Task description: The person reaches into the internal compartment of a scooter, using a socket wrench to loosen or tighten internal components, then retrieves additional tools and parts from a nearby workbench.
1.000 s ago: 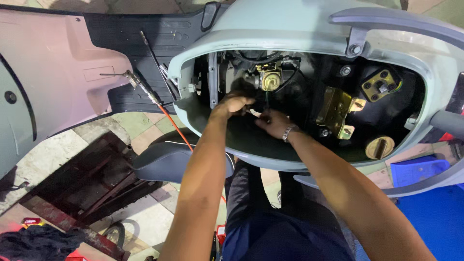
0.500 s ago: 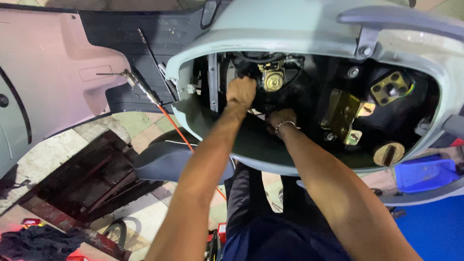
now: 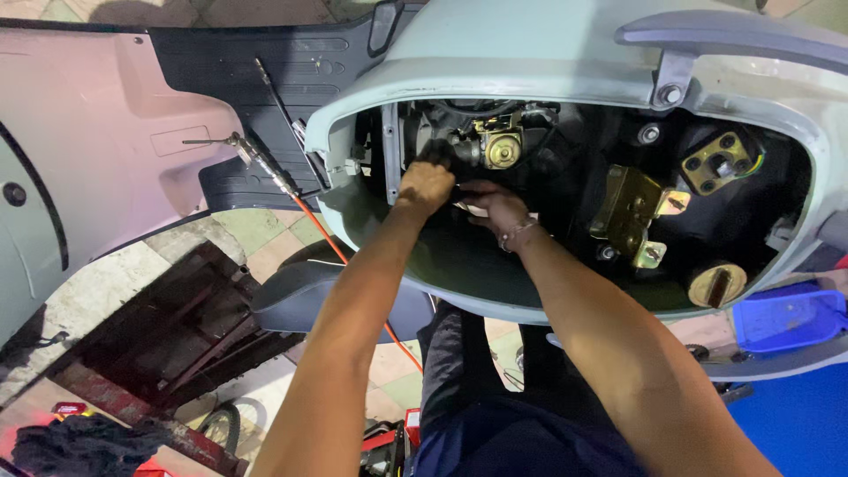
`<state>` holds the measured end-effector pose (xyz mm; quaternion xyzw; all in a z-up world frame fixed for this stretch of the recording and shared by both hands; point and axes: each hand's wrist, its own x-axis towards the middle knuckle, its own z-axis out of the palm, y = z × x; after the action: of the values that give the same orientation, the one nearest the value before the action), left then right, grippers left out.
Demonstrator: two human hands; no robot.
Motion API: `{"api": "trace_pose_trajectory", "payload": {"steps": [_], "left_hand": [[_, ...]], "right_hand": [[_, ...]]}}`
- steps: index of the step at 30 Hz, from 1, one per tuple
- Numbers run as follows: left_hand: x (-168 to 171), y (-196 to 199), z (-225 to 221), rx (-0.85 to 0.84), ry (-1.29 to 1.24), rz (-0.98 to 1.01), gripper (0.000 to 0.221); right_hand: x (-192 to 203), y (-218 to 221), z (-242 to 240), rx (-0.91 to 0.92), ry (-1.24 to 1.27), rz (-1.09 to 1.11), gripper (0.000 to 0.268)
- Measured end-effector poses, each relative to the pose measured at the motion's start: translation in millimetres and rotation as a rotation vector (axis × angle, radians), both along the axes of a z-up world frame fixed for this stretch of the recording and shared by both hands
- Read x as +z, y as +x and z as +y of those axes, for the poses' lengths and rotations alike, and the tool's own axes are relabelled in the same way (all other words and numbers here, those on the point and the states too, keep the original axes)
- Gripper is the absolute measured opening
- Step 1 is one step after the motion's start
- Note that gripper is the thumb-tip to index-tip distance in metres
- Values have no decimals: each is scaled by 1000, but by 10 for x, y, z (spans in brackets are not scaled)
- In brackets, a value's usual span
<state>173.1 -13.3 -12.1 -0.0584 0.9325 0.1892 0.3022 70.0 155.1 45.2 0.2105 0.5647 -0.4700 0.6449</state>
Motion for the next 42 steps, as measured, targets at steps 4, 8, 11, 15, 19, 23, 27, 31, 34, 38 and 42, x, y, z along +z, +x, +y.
{"api": "trace_pose_trajectory", "payload": {"steps": [4, 8, 11, 15, 19, 23, 27, 31, 34, 38, 42], "left_hand": [[-330, 124, 133, 40, 9, 206, 16], [-558, 207, 193, 128, 136, 144, 17], [-472, 180, 159, 131, 521, 288, 26], [-6, -86, 43, 338, 618, -276, 32], [379, -208, 56, 301, 384, -256, 54], [432, -265, 46, 118, 67, -110, 30], [446, -287, 17, -101, -175, 149, 30], [480, -187, 33, 36, 150, -320, 31], [403, 36, 128, -35, 266, -258, 33], [268, 53, 151, 65, 225, -294, 25], [513, -109, -25, 279, 243, -263, 22]], "right_hand": [[-78, 75, -104, -32, 89, 163, 43], [-37, 62, -29, -48, 161, 69, 31], [56, 81, -83, 393, 217, 355, 27], [525, -23, -328, 1244, 278, 537, 38], [981, -150, -470, 1563, 483, 464, 59], [1104, -314, -277, 1856, 383, 549, 26], [1135, -290, -117, 2275, 371, 766, 67], [1062, -145, -138, 2606, 347, 834, 76], [855, -252, -111, 2706, 197, 773, 73], [417, -414, -38, 2596, 476, 890, 72], [95, -416, 230, 2899, 630, 517, 65]]}}
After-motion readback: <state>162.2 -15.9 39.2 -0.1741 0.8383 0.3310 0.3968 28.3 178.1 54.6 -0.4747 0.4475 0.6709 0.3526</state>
